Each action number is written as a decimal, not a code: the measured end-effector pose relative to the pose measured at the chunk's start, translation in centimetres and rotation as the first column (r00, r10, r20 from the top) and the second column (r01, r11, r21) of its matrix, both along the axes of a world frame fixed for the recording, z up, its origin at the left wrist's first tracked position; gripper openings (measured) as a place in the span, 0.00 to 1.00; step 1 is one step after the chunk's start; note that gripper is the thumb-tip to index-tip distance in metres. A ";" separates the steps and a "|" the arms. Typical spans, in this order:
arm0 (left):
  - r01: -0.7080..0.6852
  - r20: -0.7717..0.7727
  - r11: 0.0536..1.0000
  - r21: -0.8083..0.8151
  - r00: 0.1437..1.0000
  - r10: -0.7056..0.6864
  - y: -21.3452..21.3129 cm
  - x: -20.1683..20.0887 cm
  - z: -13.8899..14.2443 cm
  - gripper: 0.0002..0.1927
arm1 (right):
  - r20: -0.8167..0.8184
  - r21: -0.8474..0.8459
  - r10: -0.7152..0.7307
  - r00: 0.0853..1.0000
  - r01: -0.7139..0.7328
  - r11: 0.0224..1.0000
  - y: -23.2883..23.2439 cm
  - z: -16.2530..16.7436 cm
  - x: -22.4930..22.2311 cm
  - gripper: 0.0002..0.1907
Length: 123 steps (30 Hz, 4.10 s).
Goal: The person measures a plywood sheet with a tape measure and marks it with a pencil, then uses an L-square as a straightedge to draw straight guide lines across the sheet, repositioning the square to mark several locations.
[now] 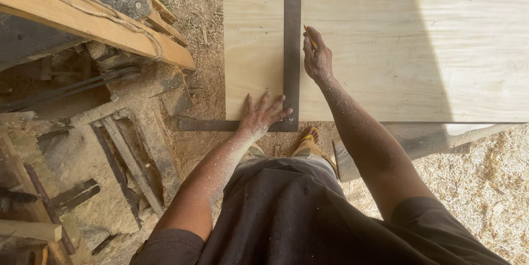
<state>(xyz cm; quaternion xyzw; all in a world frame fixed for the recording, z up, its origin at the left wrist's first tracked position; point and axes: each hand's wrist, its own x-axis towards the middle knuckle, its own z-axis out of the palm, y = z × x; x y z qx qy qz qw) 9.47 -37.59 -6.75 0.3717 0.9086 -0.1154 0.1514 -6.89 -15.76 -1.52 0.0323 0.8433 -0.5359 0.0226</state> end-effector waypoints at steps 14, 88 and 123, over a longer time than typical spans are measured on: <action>-0.014 -0.077 1.000 -0.002 0.997 0.014 -0.4 0.3 -0.6 0.57 | 0.108 0.049 0.133 0.985 -0.139 0.989 0.6 0.7 -14.2 0.18; -0.092 0.226 0.992 0.091 0.972 0.069 11.5 1.0 2.1 0.60 | 0.567 -0.070 -0.190 0.802 0.277 0.958 10.3 -4.4 24.4 0.17; -0.128 0.247 0.992 -0.020 0.961 0.129 22.5 0.8 5.6 0.64 | 0.653 -0.148 -0.125 0.747 0.288 0.946 21.6 -5.2 22.5 0.16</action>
